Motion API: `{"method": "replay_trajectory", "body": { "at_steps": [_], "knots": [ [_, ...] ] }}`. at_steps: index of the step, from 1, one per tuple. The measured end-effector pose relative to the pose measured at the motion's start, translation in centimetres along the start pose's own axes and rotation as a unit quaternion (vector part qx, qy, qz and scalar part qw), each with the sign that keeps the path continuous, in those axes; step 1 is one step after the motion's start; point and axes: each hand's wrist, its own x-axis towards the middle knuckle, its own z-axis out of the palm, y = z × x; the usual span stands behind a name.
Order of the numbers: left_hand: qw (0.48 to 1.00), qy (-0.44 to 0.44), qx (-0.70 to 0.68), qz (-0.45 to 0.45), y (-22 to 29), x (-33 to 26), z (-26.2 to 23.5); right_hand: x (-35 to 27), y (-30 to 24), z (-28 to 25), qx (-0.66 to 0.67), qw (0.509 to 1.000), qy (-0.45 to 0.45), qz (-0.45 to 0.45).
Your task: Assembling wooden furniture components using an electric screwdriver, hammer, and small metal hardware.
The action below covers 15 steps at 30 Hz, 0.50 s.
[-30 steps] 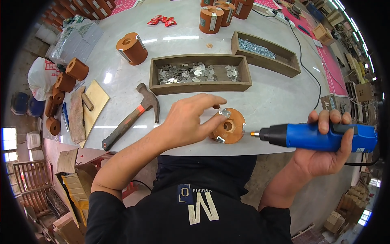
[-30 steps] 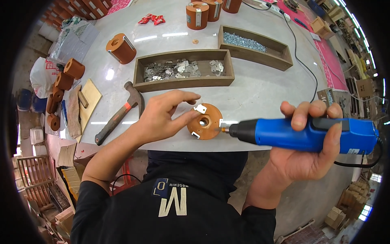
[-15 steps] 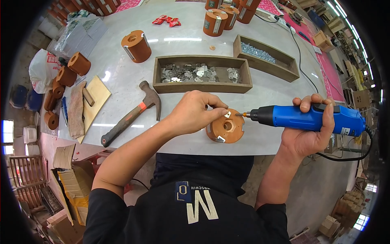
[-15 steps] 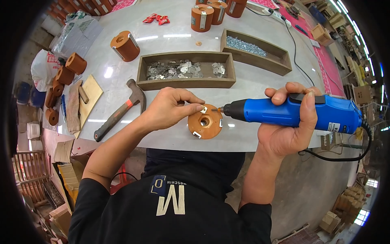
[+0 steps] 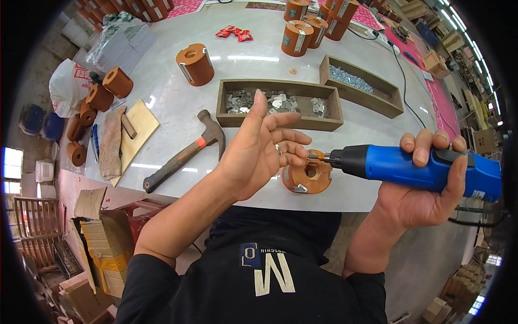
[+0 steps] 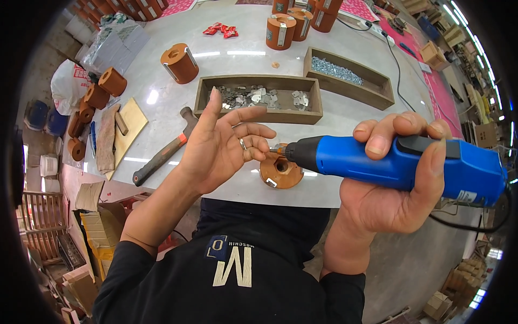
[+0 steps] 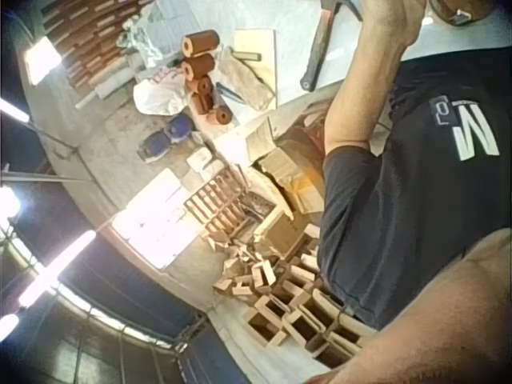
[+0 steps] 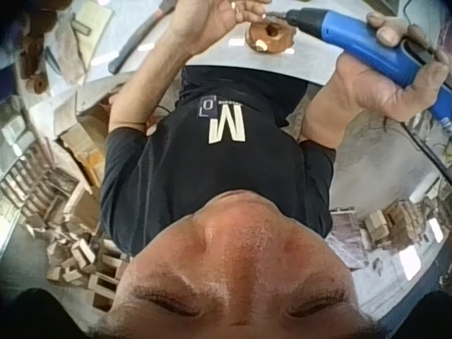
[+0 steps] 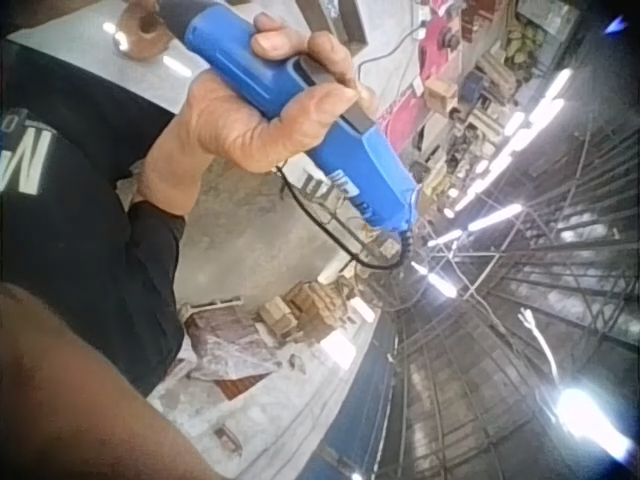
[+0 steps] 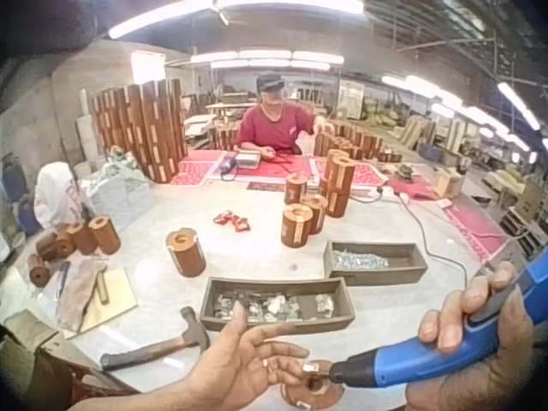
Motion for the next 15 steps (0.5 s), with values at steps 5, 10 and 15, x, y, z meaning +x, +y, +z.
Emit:
{"method": "replay_trajectory", "body": {
  "at_steps": [5,10,15],
  "knots": [
    [0.980,-0.074,0.183,0.010,-0.6,-0.6,-0.5,0.2,-0.3,0.4,0.023,0.999,-0.027,0.006],
    [0.961,-0.104,0.253,0.028,-1.0,-1.4,0.8,0.2,0.4,1.0,0.043,0.998,-0.022,0.030],
    [0.952,-0.133,0.275,0.027,-0.9,-1.4,1.1,0.0,0.7,0.9,0.007,0.999,-0.002,0.040]
  ]
}}
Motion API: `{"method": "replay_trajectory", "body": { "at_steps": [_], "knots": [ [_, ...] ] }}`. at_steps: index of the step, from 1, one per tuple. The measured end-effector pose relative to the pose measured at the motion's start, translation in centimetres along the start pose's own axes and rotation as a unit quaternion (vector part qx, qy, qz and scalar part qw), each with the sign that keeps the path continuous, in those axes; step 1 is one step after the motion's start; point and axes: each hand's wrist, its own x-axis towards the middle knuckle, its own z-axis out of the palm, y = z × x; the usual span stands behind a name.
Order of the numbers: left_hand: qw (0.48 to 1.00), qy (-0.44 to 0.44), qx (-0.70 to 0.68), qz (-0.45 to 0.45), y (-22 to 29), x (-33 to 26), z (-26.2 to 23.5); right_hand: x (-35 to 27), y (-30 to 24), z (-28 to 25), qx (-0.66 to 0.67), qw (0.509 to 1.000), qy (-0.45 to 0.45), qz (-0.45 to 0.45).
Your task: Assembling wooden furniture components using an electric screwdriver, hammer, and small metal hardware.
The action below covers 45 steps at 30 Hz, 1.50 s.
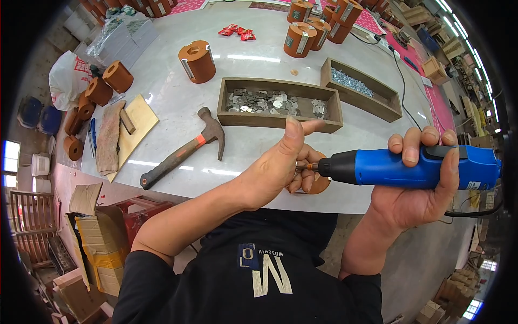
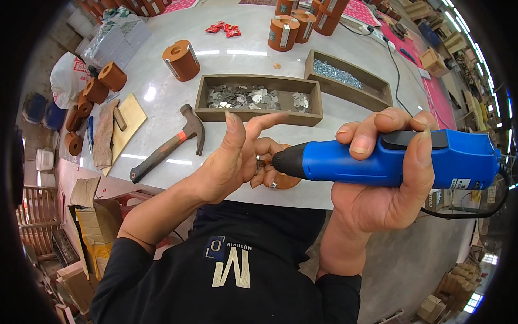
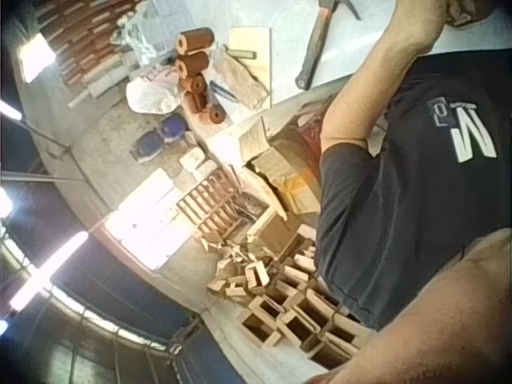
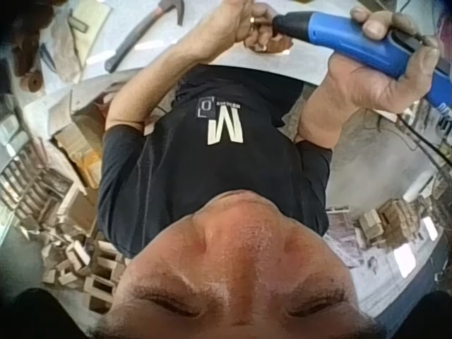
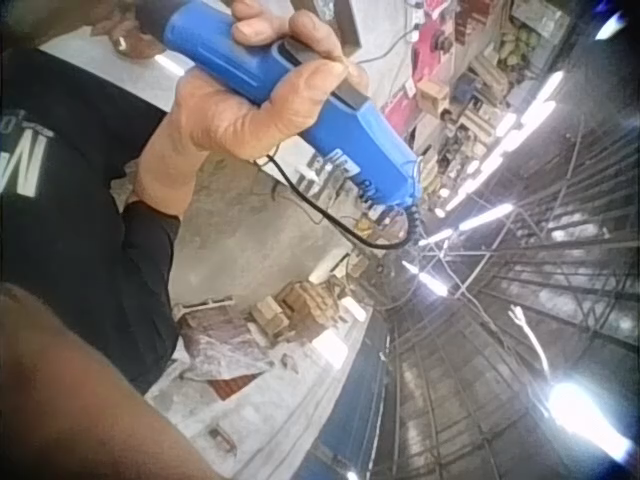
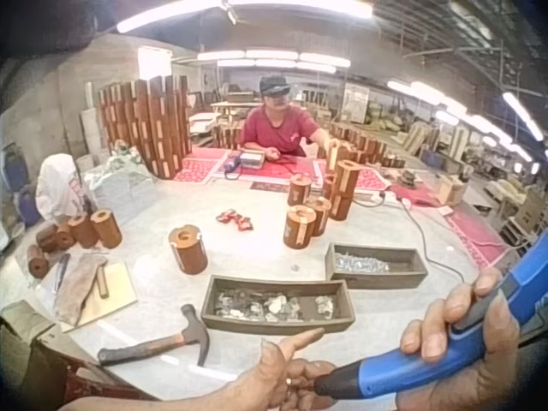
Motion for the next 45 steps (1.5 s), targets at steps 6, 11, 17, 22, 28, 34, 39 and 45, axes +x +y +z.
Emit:
{"method": "replay_trajectory", "body": {
  "at_steps": [6,11,17,22,28,34,39,45],
  "knots": [
    [1.000,-0.005,-0.026,-0.006,-1.3,0.2,-1.5,-0.2,-0.6,-0.5,0.005,1.000,0.016,0.002],
    [1.000,0.007,0.011,0.018,-1.1,-0.9,-1.0,-0.4,-1.2,-1.5,0.009,0.999,0.031,0.000],
    [0.959,0.076,0.261,0.083,-1.8,-1.2,-1.1,-0.5,-1.4,-1.8,0.013,0.999,0.043,0.001],
    [0.924,0.112,0.321,0.173,-2.3,-1.1,-0.6,-0.7,-1.3,-2.1,0.009,0.999,0.045,0.004],
    [0.900,0.119,0.356,0.224,-2.5,-0.9,-0.7,-0.7,-1.3,-2.0,0.013,0.999,0.045,0.006],
    [0.891,0.114,0.370,0.238,-2.9,-0.7,-0.7,-0.7,-1.2,-2.0,0.007,0.999,0.048,0.013],
    [0.891,0.112,0.377,0.229,-2.8,-0.7,-0.6,-0.7,-1.1,-1.8,0.002,0.998,0.063,0.019],
    [0.889,0.110,0.381,0.231,-2.8,-0.6,-0.4,-0.7,-1.0,-2.0,0.013,0.998,0.054,0.026]
  ]
}}
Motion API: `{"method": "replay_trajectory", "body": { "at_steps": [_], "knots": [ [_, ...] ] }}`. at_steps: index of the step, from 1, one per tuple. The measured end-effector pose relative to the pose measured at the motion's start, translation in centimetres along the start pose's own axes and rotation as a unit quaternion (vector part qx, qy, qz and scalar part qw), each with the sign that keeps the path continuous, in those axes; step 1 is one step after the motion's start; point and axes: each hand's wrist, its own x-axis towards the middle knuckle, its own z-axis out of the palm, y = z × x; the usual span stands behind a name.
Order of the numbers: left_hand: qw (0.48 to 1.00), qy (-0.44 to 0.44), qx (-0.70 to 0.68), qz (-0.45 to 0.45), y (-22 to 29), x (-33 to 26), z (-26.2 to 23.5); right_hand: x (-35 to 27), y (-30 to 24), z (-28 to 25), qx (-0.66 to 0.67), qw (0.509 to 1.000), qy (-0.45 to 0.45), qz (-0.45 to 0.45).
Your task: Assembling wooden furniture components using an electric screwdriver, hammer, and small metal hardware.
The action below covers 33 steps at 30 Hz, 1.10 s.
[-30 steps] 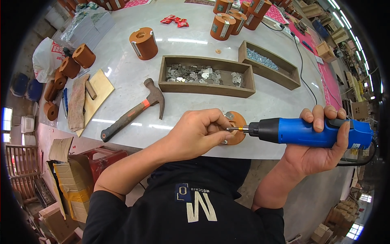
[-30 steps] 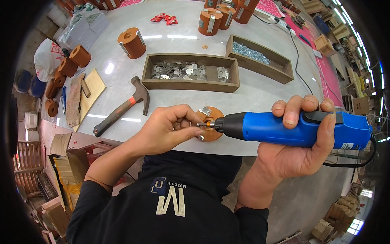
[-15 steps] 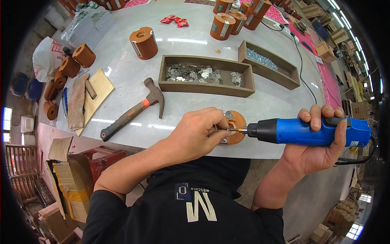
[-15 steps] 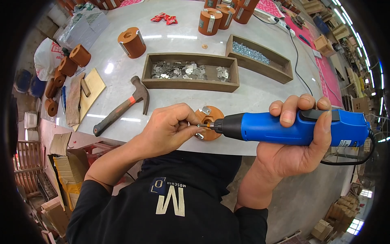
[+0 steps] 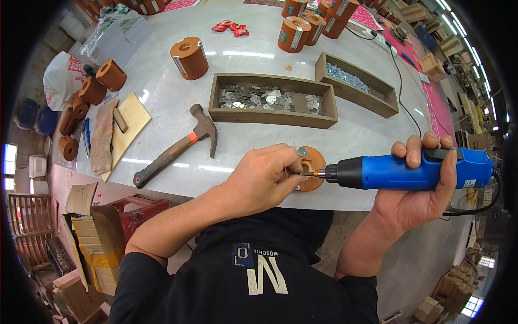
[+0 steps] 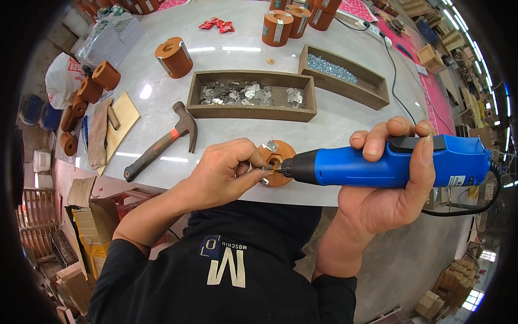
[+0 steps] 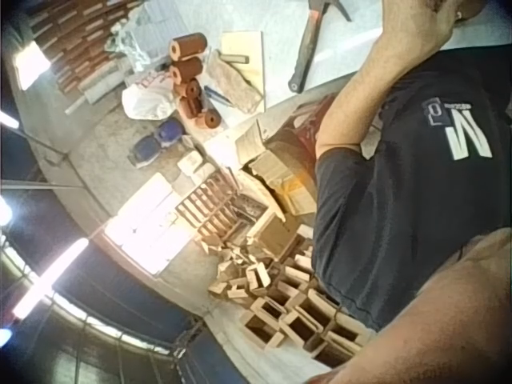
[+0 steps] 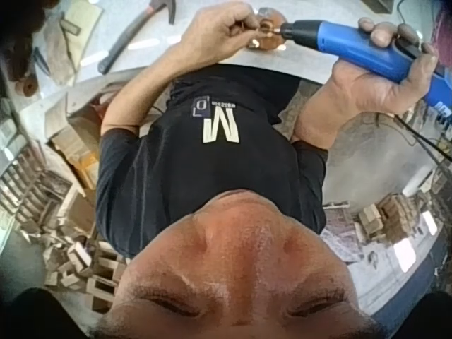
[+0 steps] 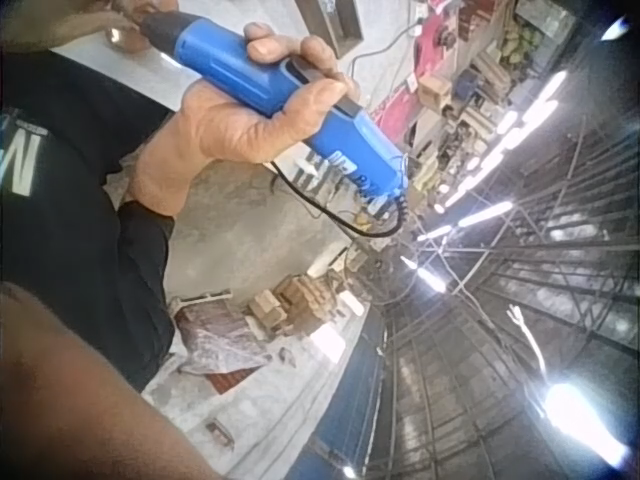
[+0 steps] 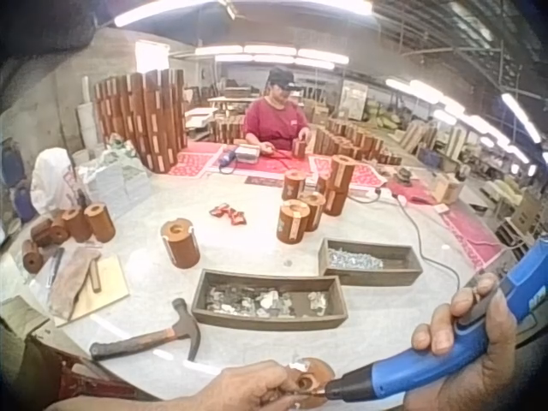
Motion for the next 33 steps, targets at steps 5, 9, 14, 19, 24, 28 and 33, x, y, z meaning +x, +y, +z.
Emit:
{"method": "replay_trajectory", "body": {
  "at_steps": [5,9,14,19,24,28,33],
  "knots": [
    [0.997,-0.080,-0.009,0.023,-0.6,0.2,-0.4,0.0,0.7,0.0,-0.087,0.992,-0.052,-0.071],
    [0.995,-0.092,-0.028,0.006,-0.2,0.5,-0.2,0.0,-0.1,0.5,-0.043,0.991,-0.112,-0.061],
    [0.995,-0.069,-0.066,0.043,-0.2,0.5,0.1,0.4,-0.8,0.4,0.011,0.997,-0.076,-0.013],
    [0.990,-0.083,-0.088,-0.074,-1.0,1.9,-1.6,0.4,-1.0,0.4,-0.019,0.999,-0.005,-0.043],
    [0.958,-0.084,-0.102,-0.253,-3.6,3.9,-0.8,0.6,-0.5,0.8,-0.066,0.995,0.019,-0.069],
    [0.956,-0.108,-0.130,-0.241,-4.6,4.4,0.1,0.2,-0.1,1.2,-0.126,0.989,-0.012,-0.072],
    [0.948,-0.119,-0.153,-0.251,-4.5,4.9,-0.5,0.4,0.4,1.4,-0.129,0.990,-0.013,-0.063]
  ]
}}
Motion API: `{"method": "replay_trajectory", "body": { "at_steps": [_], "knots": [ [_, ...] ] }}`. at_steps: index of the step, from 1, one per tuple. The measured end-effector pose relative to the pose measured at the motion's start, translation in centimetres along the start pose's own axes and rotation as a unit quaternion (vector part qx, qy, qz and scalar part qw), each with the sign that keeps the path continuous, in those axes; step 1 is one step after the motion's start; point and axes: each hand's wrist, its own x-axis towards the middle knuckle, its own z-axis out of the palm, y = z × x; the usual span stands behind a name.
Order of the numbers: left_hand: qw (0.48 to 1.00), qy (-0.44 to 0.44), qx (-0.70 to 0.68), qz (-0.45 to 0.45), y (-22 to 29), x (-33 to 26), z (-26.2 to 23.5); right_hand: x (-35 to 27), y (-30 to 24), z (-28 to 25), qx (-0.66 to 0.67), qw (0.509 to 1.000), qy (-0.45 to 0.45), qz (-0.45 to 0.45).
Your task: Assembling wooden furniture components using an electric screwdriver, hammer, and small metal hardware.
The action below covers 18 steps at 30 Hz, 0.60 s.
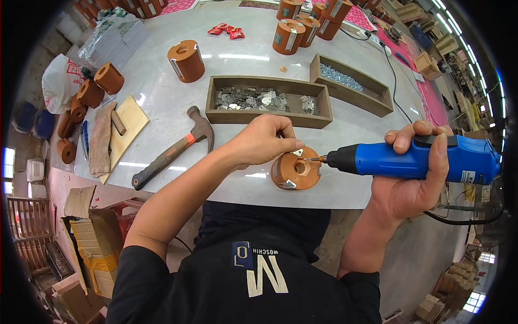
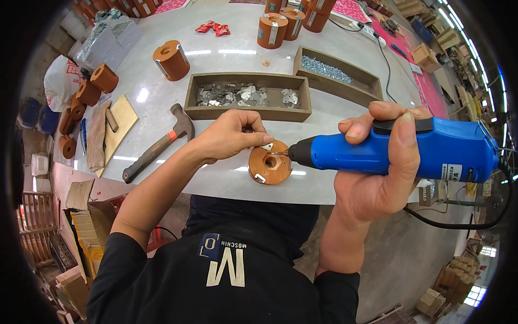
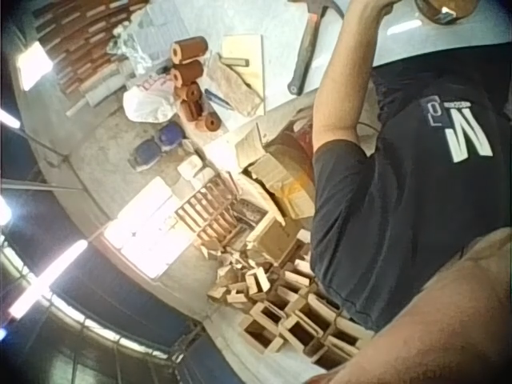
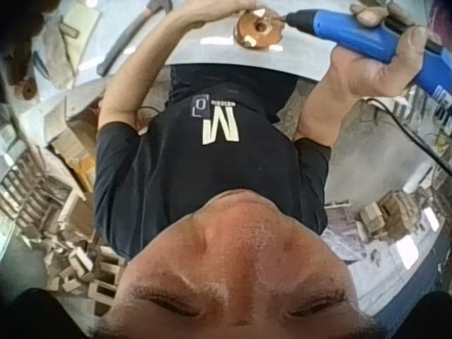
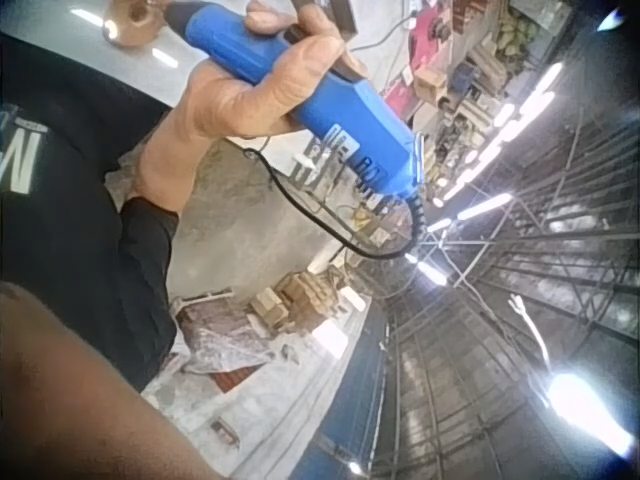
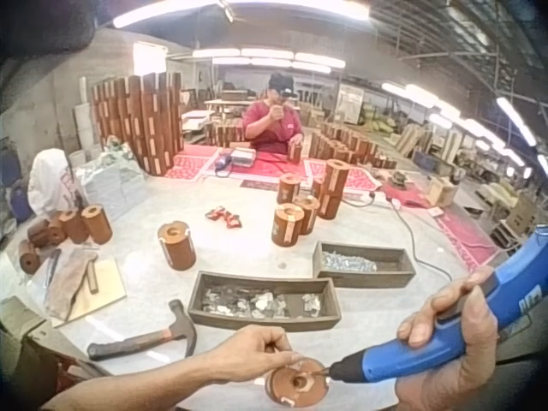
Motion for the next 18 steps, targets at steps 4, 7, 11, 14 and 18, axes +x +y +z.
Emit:
{"method": "replay_trajectory", "body": {
  "at_steps": [4,7,11,14,18],
  "knots": [
    [0.997,-0.058,-0.010,-0.053,2.2,-0.2,-1.3,0.4,0.8,0.0,0.011,1.000,0.028,-0.006],
    [0.993,-0.081,0.048,-0.078,2.4,0.3,-1.8,0.2,0.9,0.5,0.003,1.000,-0.005,0.003],
    [0.993,-0.086,0.061,-0.062,1.5,1.0,-1.5,0.2,1.1,0.7,-0.011,1.000,-0.018,-0.001],
    [0.990,-0.067,0.119,-0.039,1.6,0.9,-1.2,0.2,1.3,0.8,-0.012,1.000,-0.022,0.004],
    [0.988,-0.068,0.135,-0.024,2.0,0.7,-1.2,0.4,1.5,1.6,-0.014,1.000,-0.002,-0.005]
  ]
}}
